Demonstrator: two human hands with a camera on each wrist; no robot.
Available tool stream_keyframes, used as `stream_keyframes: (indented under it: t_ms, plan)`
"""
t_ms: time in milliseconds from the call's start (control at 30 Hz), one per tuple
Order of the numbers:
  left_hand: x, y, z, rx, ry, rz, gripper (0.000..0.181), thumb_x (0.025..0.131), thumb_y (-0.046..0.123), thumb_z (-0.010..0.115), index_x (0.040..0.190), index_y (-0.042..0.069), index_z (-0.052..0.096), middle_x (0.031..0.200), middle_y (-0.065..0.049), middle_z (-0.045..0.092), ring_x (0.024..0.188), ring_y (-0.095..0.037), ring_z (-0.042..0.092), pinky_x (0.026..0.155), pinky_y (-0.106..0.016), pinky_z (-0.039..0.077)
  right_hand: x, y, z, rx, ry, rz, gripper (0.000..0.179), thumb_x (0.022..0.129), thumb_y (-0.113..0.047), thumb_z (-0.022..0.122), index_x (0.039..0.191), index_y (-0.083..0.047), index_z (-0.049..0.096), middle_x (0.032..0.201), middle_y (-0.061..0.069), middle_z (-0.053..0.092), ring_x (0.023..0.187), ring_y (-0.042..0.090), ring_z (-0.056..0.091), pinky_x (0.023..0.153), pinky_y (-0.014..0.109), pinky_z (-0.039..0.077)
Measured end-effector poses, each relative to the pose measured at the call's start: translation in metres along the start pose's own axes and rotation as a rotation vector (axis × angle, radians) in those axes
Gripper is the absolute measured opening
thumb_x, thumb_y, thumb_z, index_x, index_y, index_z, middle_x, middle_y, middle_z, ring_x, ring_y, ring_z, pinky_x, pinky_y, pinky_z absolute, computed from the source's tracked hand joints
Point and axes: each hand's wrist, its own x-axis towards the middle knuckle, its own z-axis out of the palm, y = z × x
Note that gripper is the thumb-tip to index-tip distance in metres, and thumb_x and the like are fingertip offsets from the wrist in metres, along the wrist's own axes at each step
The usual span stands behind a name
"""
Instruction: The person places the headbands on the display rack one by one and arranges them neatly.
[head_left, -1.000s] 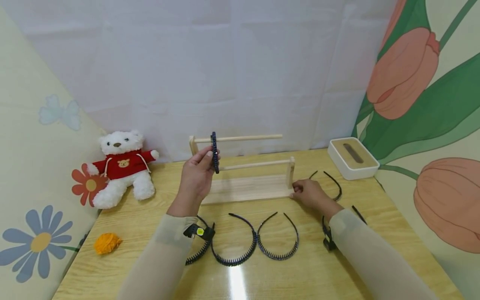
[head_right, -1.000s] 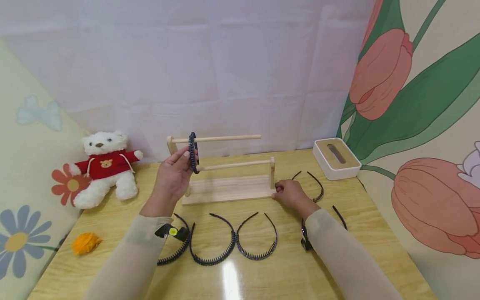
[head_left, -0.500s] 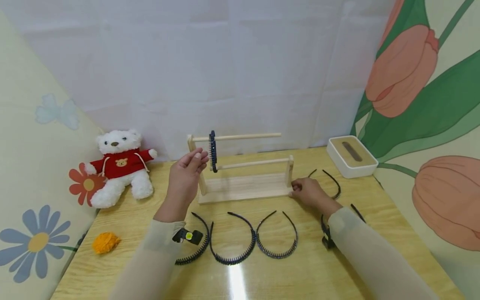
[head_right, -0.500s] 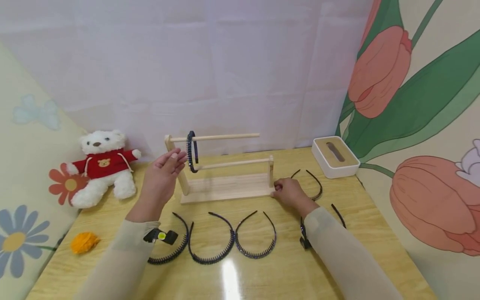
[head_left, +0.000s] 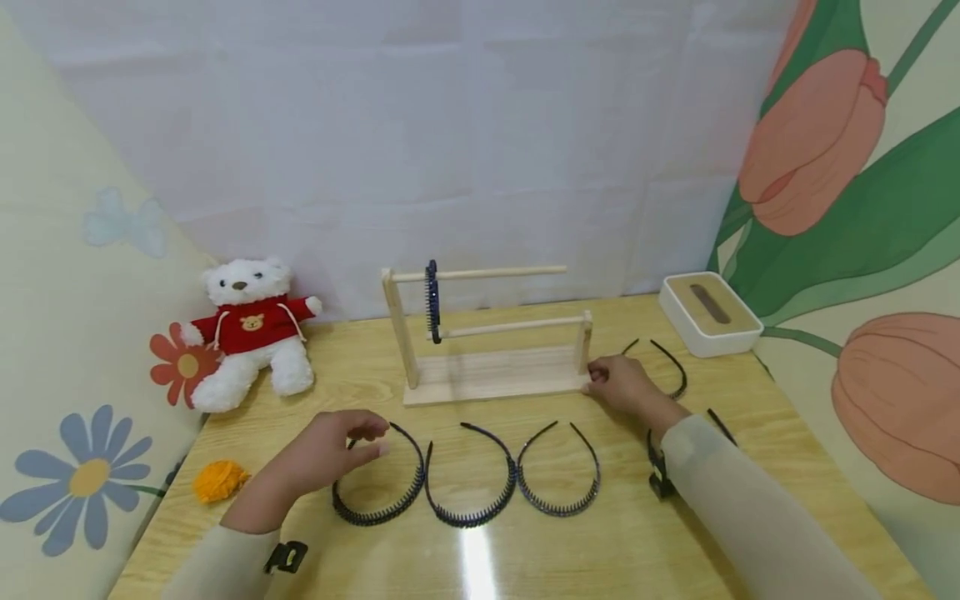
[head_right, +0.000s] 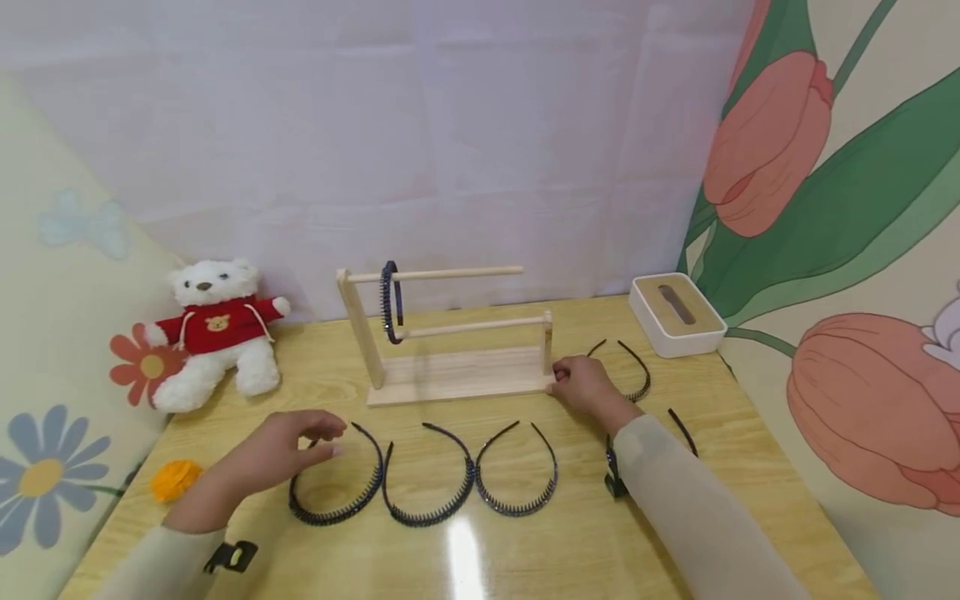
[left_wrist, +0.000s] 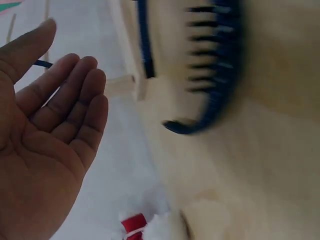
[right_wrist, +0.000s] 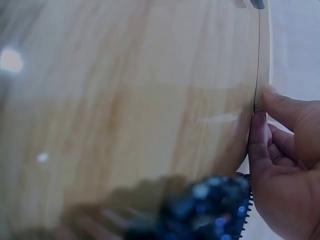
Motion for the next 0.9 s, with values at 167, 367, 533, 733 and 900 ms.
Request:
stream_keyframes:
  t_ms: [167,367,533,733,900]
  plan:
    - [-0.026,-0.009,0.006,-0.022,-0.142,0.039,0.034,0.092,0.026,0.09,0.123,0.017,0.081,0.125,0.0,0.078,0.116,-0.023,0.07,0.096,-0.044,0.062,-0.001,0.0,0.001,0.006,-0.008,0.015,0.046,0.104,-0.019,0.076,0.139,0.009,0.068,0.119,0.019,0.076,0.112,0.033,0.072,0.101,0.049,0.061]
    - [-0.041,-0.019,0.014,0.07,-0.233,0.1,0.033,0.084,0.032,0.096,0.113,0.027,0.082,0.113,0.014,0.074,0.103,-0.005,0.067,0.088,-0.029,0.059,-0.001,0.002,0.0,0.0,-0.009,0.017,0.048,0.104,-0.019,0.077,0.14,0.01,0.067,0.121,0.02,0.076,0.114,0.034,0.072,0.102,0.05,0.061]
    - [-0.045,-0.034,0.013,0.177,-0.148,0.107,0.025,0.082,0.018,0.096,0.102,0.024,0.082,0.102,0.016,0.071,0.093,-0.003,0.064,0.082,-0.031,0.059,0.0,0.002,0.0,-0.01,-0.003,0.01,0.047,0.104,-0.02,0.076,0.14,0.009,0.067,0.123,0.02,0.076,0.118,0.035,0.071,0.105,0.051,0.06]
    - [-0.041,-0.044,0.014,0.207,-0.055,0.085,0.014,0.093,0.013,0.087,0.1,0.023,0.08,0.1,0.016,0.072,0.094,-0.003,0.066,0.083,-0.033,0.061,-0.003,0.0,-0.001,-0.021,0.004,0.002,0.045,0.103,-0.019,0.076,0.138,0.009,0.069,0.119,0.02,0.076,0.114,0.036,0.071,0.103,0.051,0.06]
    - [-0.032,-0.037,0.017,0.099,0.034,0.015,0.005,0.101,0.017,0.079,0.106,0.019,0.079,0.103,0.011,0.075,0.095,-0.003,0.067,0.082,-0.032,0.06,-0.002,-0.002,0.0,-0.011,0.001,0.006,0.045,0.104,-0.019,0.076,0.138,0.009,0.069,0.118,0.019,0.077,0.113,0.034,0.072,0.103,0.05,0.06]
